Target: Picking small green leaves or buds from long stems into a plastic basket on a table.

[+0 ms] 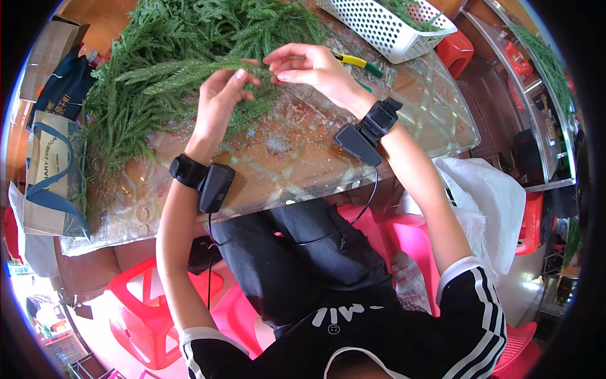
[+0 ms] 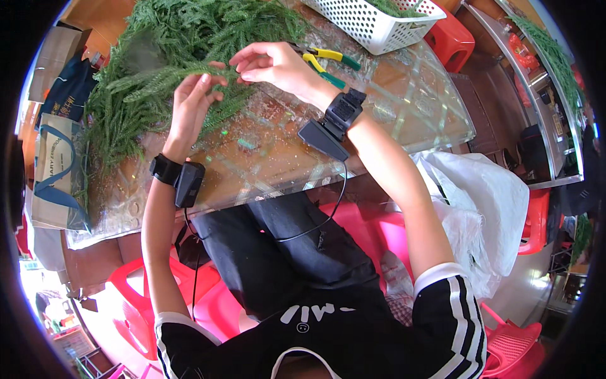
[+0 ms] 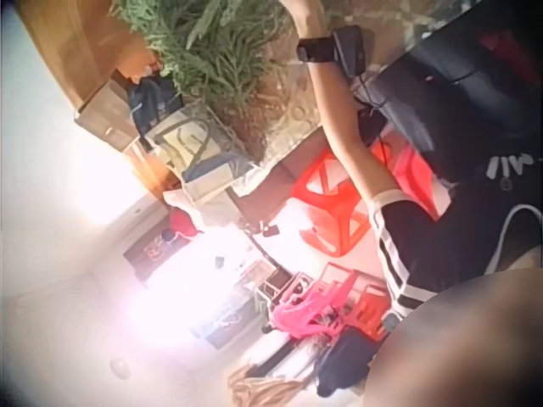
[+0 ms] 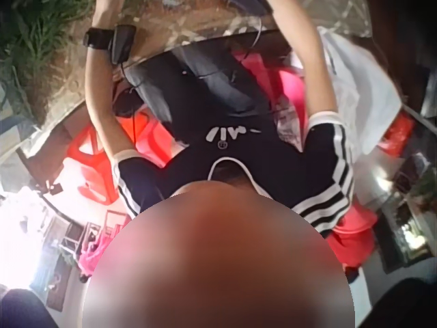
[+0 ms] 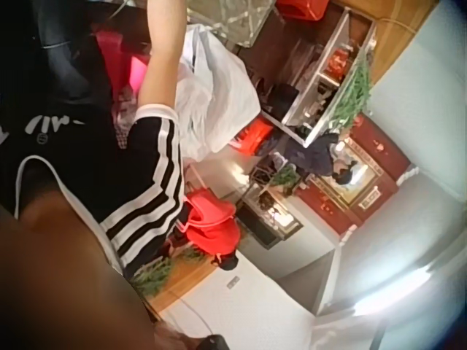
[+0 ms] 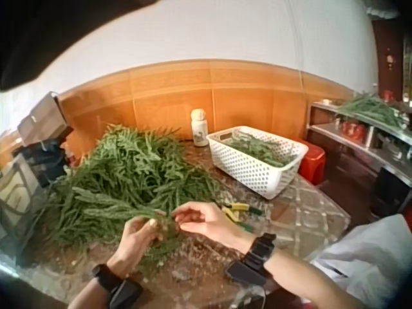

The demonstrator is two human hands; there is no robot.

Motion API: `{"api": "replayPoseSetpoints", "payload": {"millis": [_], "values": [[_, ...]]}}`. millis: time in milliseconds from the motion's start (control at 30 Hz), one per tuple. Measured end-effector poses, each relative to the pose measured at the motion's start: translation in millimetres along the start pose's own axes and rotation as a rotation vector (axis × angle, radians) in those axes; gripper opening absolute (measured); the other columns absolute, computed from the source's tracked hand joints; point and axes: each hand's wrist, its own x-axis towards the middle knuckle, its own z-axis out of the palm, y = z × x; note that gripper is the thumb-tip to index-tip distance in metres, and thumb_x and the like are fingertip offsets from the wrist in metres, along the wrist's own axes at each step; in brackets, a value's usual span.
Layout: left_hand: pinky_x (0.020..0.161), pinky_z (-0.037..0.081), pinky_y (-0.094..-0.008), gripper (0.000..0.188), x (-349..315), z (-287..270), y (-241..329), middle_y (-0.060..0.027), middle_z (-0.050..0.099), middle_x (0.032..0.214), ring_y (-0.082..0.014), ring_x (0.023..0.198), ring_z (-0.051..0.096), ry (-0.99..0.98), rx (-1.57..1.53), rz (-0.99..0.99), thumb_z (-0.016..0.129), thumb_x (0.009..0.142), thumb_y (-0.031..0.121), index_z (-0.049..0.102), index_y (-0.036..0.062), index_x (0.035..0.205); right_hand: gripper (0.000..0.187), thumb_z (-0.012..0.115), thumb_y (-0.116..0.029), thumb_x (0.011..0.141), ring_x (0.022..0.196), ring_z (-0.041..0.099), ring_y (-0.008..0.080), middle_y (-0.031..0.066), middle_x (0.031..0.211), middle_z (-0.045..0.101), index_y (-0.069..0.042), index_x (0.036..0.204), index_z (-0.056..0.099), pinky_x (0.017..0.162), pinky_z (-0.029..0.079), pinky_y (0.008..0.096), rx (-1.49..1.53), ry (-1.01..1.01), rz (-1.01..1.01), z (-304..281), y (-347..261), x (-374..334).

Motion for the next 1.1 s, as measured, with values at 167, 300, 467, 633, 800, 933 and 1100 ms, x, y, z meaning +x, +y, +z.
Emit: {"api": "replayPoseSetpoints", "payload": {"millis": [167,300,467,633,800,933,1100], "values": [[0.067,0.044,-0.0262,0.023,0,-1,-1,-0.0105,0.059,0.105,-0.0130,0.083,0.056,0.158,-0.099,0.045,0.054,0.092,0.020,0.056,-0.0007,0.103,0.021,0.064,-0.007,0.081,0.087,0.062,0.0128,0.0058,0.092,0.063,0.000,0.101,0.063,0.080,0.050,0.0245,-0.247,0.078,-0.050,-6,7,2],[0.065,0.042,-0.0266,0.022,5,-6,3,-0.0086,0.059,0.098,-0.0125,0.079,0.055,0.233,-0.193,0.050,0.053,0.092,0.021,0.054,0.0005,0.100,0.015,0.066,-0.011,0.082,0.083,0.062,0.0112,0.0038,0.090,0.064,-0.002,0.093,0.067,0.075,0.049,0.0236,-0.570,0.155,-0.214,-11,14,3],[0.067,0.040,-0.0278,0.020,4,-15,3,-0.0052,0.057,0.096,-0.0133,0.081,0.052,0.322,-0.201,0.028,0.052,0.093,0.022,0.054,0.0037,0.101,0.013,0.065,-0.013,0.083,0.076,0.060,0.0075,0.0021,0.086,0.064,-0.003,0.092,0.068,0.067,0.047,0.0214,-0.627,0.143,-0.213,-3,13,2],[0.066,0.040,-0.0265,0.020,5,-15,-1,-0.0051,0.058,0.093,-0.0124,0.078,0.053,0.387,-0.160,-0.025,0.056,0.091,0.022,0.055,0.0025,0.097,0.016,0.064,-0.018,0.083,0.060,0.055,0.0086,0.0032,0.072,0.064,-0.005,0.092,0.068,0.056,0.043,0.0245,-0.523,0.116,-0.032,3,9,-1],[0.066,0.041,-0.0258,0.025,4,-17,-2,-0.0052,0.059,0.093,-0.0112,0.076,0.054,0.404,-0.115,-0.060,0.061,0.088,0.024,0.058,0.0003,0.095,0.017,0.063,-0.020,0.085,0.055,0.049,0.0063,0.0018,0.067,0.064,-0.006,0.091,0.069,0.050,0.036,0.0233,-0.590,0.128,-0.082,6,9,-2],[0.066,0.041,-0.0256,0.029,7,-19,-3,-0.0050,0.059,0.094,-0.0112,0.078,0.055,0.370,-0.100,-0.046,0.060,0.088,0.027,0.060,-0.0002,0.097,0.014,0.060,-0.015,0.087,0.054,0.041,0.0025,-0.0038,0.065,0.057,-0.005,0.093,0.069,0.049,0.032,0.0203,-0.576,0.100,-0.071,5,10,-2],[0.068,0.040,-0.0254,0.034,5,-13,0,-0.0056,0.060,0.098,-0.0117,0.083,0.055,0.346,-0.002,-0.036,0.056,0.090,0.031,0.060,-0.0007,0.101,0.025,0.062,-0.027,0.086,0.049,0.039,0.0020,-0.0046,0.053,0.050,-0.005,0.079,0.070,0.046,0.028,0.0209,-0.457,0.206,-0.038,-2,10,1]]}}
